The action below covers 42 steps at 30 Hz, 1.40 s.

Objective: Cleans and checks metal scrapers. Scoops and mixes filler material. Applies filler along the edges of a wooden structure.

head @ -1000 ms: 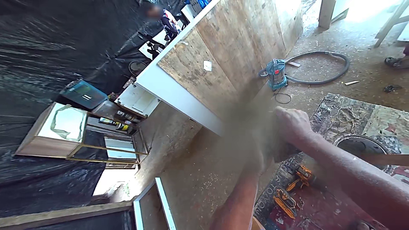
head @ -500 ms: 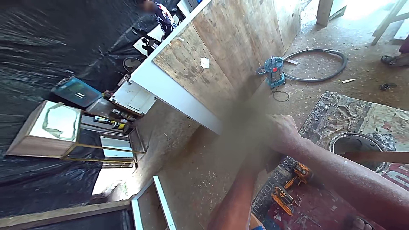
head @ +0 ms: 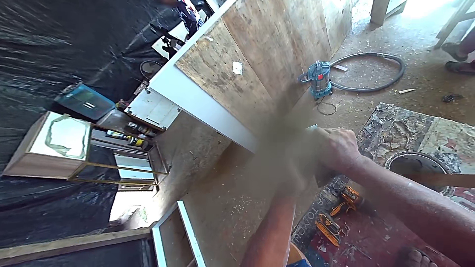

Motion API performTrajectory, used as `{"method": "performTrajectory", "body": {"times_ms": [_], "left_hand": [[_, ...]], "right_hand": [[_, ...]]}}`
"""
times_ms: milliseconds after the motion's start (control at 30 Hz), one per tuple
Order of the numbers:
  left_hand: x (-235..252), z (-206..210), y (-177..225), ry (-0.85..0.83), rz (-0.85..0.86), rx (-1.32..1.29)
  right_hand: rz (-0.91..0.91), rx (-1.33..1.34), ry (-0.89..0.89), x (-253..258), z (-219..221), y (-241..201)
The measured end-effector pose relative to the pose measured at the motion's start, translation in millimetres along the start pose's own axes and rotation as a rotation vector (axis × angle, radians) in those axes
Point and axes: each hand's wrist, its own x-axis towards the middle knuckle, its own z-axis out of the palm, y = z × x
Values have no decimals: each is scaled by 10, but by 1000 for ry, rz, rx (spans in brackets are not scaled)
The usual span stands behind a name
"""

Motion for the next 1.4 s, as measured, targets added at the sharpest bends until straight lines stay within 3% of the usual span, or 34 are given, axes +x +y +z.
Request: {"method": "performTrajectory", "body": {"times_ms": [300,400,533,667,800,1300,1400], "left_hand": [[-29,-74,-47,-6,29,125],[-61,-110,-31,-23,17,91],[-61,-60,-52,-8,50,136],[-47,-91,-46,-19,30,104],[-25,-2,-14,-26,55,87],[-11,-5,-33,24,-15,81],[-35,-4,-60,9,26,131]], "right_hand": [[-8,53,81,-20,43,-94],[-92,116,156,-59,94,-215],[28,21,78,13,36,32],[-112,126,165,-53,100,-180],[-40,30,112,-39,83,49],[-110,68,178,-156,111,-75],[39,7,88,-111,89,58]]}}
